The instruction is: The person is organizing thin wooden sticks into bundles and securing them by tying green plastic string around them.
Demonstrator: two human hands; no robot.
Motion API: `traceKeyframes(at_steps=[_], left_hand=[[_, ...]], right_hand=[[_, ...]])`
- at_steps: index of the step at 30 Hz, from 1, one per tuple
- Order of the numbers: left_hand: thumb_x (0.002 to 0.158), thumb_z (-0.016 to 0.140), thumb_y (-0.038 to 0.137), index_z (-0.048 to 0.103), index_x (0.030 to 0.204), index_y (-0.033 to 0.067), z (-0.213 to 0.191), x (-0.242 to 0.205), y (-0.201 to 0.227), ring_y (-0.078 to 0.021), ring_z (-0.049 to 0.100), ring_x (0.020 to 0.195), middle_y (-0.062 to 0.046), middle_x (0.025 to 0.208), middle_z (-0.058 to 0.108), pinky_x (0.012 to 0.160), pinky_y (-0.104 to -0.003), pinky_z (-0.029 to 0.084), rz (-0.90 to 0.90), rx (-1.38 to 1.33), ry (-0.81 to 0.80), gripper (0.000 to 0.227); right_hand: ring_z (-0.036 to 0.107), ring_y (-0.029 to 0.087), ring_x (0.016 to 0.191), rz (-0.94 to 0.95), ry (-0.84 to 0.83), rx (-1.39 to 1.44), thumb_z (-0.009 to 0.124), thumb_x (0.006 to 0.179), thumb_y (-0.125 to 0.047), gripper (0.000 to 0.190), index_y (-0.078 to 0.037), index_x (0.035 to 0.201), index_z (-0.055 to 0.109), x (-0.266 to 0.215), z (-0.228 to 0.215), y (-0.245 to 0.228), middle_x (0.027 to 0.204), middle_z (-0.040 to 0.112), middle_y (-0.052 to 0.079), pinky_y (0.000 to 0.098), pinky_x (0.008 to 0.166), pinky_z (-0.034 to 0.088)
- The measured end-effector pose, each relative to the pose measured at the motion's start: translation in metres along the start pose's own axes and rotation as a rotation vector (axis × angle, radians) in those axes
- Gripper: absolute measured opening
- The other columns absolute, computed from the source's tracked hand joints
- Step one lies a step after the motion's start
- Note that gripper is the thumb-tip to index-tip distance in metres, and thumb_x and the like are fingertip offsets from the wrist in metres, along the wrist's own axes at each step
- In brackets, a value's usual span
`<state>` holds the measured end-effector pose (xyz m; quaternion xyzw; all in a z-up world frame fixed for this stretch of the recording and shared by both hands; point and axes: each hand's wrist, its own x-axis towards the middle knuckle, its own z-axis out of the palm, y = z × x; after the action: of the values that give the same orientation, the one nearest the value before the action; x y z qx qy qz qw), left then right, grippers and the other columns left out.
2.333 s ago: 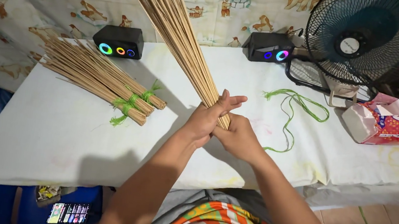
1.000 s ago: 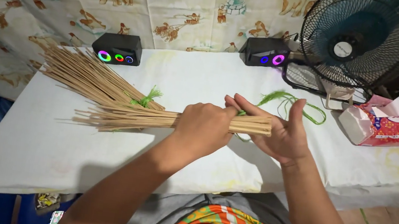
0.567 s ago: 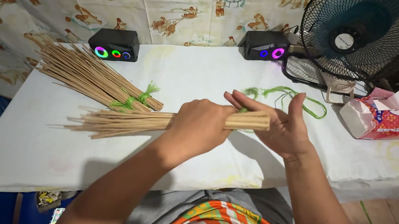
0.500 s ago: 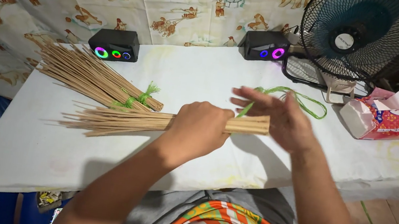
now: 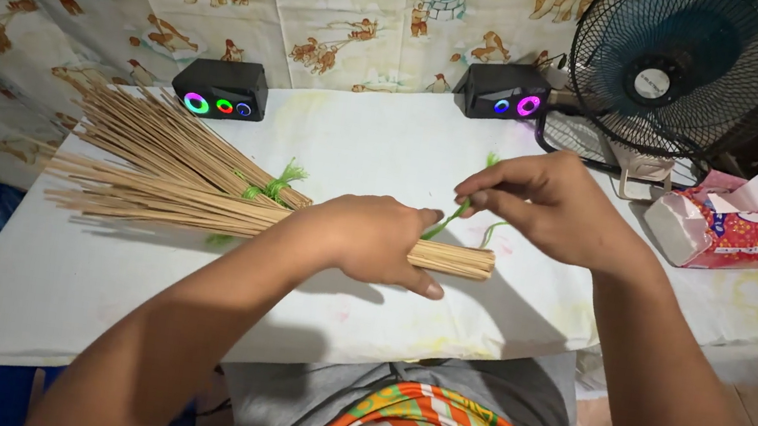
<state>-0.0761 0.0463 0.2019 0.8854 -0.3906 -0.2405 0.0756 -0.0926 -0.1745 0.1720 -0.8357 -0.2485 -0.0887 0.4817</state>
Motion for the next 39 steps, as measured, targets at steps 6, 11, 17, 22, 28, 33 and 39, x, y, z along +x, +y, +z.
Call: traceKeyframes(at_steps=[6, 11, 17, 22, 28, 33, 39], left_hand=[[0.094, 0.056, 0.054, 0.067, 0.124, -0.0060, 0.004, 0.025, -0.006, -0.0437, 0.070, 0.112, -0.026, 0.115, 0.073, 0.091, -0.055, 0.058, 0.034, 0.042, -0.033, 0.068], [0.084, 0.065, 0.058, 0.073, 0.101, 0.0169, -0.003, 0.021, -0.008, -0.0178, 0.067, 0.082, -0.005, 0.092, 0.072, 0.078, -0.031, 0.049, -0.033, -0.210, 0.085, 0.045], [0.084, 0.071, 0.042, 0.074, 0.108, 0.0037, -0.017, 0.015, -0.016, -0.0338, 0.073, 0.101, -0.018, 0.097, 0.079, 0.098, -0.048, 0.054, 0.326, -0.451, 0.217, 0.045], [0.088, 0.064, 0.049, 0.071, 0.120, 0.0108, -0.044, -0.002, -0.035, -0.0353, 0.070, 0.115, -0.017, 0.109, 0.077, 0.104, -0.051, 0.051, 0.101, -0.111, 0.272, 0.051], [0.084, 0.058, 0.030, 0.076, 0.102, 0.0113, -0.007, 0.032, -0.068, -0.0350, 0.074, 0.093, -0.013, 0.087, 0.075, 0.085, -0.048, 0.058, -0.091, 0.057, 0.468, 0.031], [0.077, 0.065, 0.008, 0.079, 0.084, 0.0078, 0.027, 0.033, -0.043, -0.0455, 0.074, 0.078, -0.020, 0.075, 0.073, 0.068, -0.059, 0.061, -0.009, 0.177, 0.521, 0.016], [0.084, 0.064, -0.005, 0.068, 0.072, 0.0013, 0.042, 0.025, -0.018, -0.0380, 0.072, 0.059, -0.017, 0.058, 0.066, 0.052, -0.053, 0.060, 0.243, 0.449, 0.745, 0.014]], right_hand=[[0.082, 0.024, 0.080, -0.103, -0.117, -0.136, 0.069, 0.087, 0.003, 0.017, -0.004, 0.097, 0.081, 0.002, 0.005, -0.039, 0.078, 0.083, 0.012, 0.0396, 0.079, 0.064], [0.070, 0.043, 0.117, -0.224, 0.296, 0.433, 0.053, 0.104, -0.012, 0.056, -0.002, 0.157, 0.037, -0.016, 0.007, 0.010, 0.133, 0.063, 0.030, 0.0461, 0.100, 0.061], [0.066, 0.018, 0.101, 0.119, 0.389, 0.807, 0.055, 0.105, -0.029, 0.028, -0.012, 0.127, 0.053, -0.026, 0.086, 0.055, 0.109, 0.069, 0.006, 0.0275, 0.091, 0.052], [0.055, 0.015, 0.046, 0.080, 0.278, 0.389, 0.066, 0.096, -0.007, 0.019, 0.001, 0.111, 0.075, -0.050, 0.089, 0.081, 0.058, 0.064, 0.009, 0.0255, 0.043, 0.045], [0.062, 0.021, 0.047, -0.135, 0.233, -0.549, 0.071, 0.092, -0.017, 0.012, -0.016, 0.102, 0.078, -0.052, 0.054, -0.013, 0.057, 0.066, 0.001, 0.0315, 0.047, 0.049], [0.068, 0.032, 0.058, -0.375, 0.101, -0.917, 0.065, 0.094, -0.013, 0.012, -0.019, 0.100, 0.073, -0.025, 0.014, -0.040, 0.077, 0.070, 0.004, 0.0459, 0.050, 0.052], [0.062, 0.024, 0.056, -0.240, -0.087, -0.268, 0.074, 0.090, -0.006, 0.005, -0.003, 0.090, 0.078, 0.023, -0.002, -0.011, 0.063, 0.067, 0.013, 0.0395, 0.058, 0.048]])
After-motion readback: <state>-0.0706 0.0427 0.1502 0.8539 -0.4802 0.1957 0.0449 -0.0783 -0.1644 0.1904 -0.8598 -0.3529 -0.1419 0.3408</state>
